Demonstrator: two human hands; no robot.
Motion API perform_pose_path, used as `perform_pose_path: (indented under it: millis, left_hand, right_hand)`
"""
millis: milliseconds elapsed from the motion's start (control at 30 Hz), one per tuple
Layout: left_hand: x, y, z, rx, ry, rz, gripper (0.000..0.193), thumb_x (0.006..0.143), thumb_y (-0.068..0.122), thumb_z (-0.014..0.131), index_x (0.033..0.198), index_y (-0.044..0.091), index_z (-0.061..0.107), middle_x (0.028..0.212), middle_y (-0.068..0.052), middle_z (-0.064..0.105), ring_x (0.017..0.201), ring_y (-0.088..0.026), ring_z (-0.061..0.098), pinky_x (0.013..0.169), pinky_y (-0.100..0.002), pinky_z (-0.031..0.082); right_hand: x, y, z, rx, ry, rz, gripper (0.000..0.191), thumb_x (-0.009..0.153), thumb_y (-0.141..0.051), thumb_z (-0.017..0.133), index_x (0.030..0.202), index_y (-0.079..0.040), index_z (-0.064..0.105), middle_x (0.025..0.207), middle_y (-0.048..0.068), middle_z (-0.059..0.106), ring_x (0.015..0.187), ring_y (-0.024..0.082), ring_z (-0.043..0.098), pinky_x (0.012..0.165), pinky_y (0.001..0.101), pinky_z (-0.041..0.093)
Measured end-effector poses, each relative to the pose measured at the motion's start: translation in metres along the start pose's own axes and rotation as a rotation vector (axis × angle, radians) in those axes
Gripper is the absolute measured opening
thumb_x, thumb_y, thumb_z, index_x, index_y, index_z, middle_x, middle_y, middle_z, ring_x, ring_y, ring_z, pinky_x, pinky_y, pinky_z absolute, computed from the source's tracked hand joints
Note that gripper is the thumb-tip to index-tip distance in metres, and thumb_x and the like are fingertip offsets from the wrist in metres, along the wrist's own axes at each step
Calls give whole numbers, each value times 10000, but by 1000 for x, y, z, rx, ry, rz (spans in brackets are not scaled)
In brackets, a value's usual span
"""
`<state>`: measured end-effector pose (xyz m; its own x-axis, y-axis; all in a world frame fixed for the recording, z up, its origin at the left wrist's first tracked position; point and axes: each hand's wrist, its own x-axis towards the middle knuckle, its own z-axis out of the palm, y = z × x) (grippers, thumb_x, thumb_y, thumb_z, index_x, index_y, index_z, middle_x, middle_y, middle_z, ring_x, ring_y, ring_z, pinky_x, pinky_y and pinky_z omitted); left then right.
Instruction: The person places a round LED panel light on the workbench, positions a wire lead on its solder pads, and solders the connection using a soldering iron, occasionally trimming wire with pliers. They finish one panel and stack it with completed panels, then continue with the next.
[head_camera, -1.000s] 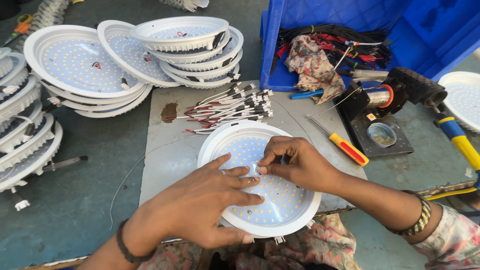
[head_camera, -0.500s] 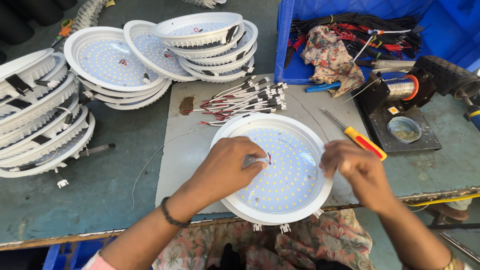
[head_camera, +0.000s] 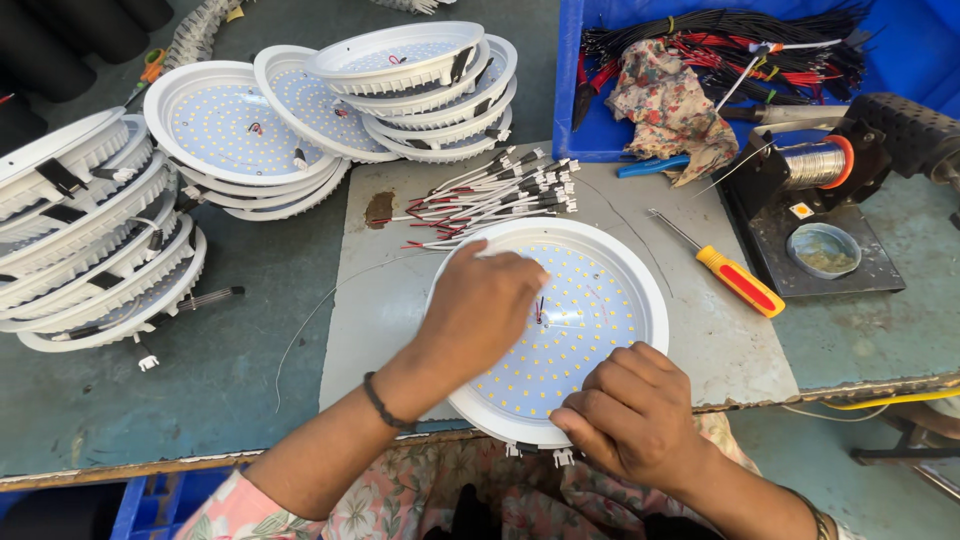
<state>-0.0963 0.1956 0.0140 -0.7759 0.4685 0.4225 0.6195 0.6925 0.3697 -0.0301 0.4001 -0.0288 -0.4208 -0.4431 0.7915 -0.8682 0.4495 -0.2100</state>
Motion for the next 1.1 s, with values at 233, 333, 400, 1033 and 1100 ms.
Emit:
perform_pose_path:
  millis: [233,333,400,1033,1100]
  left_hand:
    - [-9,1,0,-78,80,-97,167,877,223,707,871,62,752,986,-105,736,1060,-327,643,1120,-603,267]
    - [-9,-3,8,-91,54,-133,143,818,241,764,798,100,766,1103,-74,731,1263,-324,543,1139,-610,205]
    - [-8,-11,10,-109,51,-154,126,811,224,775,749,116,757,1184,-68,715,1369,-347,464,1157,-601,188]
    - [11,-19,19,-217,-116,-197,105,709,230,848,812,248,844,1461,-32,557,1518,-427,159,1149,-685,-58]
    - [13,-17,19,-215,-146,-188,79,723,279,860,784,232,845,1437,-37,565,1509,-431,150,1123,-705,-75]
  right_hand:
    - [3,5,-4,10,-32,30,206,813,-258,818,763,-122,672,721,1,564,645,192,538,567,353,400]
    - [5,6,-2,-1,-35,49,209,802,-265,824,764,-125,673,725,0,570,649,192,541,569,352,404]
    - [6,8,0,-5,-40,61,215,793,-265,829,762,-121,671,726,-1,575,646,191,540,566,352,404]
    - [2,19,-2,-10,-7,52,246,811,-293,837,762,-119,671,724,-9,576,637,170,551,553,332,381]
    - [4,19,-3,-9,-4,55,242,808,-294,836,765,-121,674,725,-12,581,635,167,554,552,329,378]
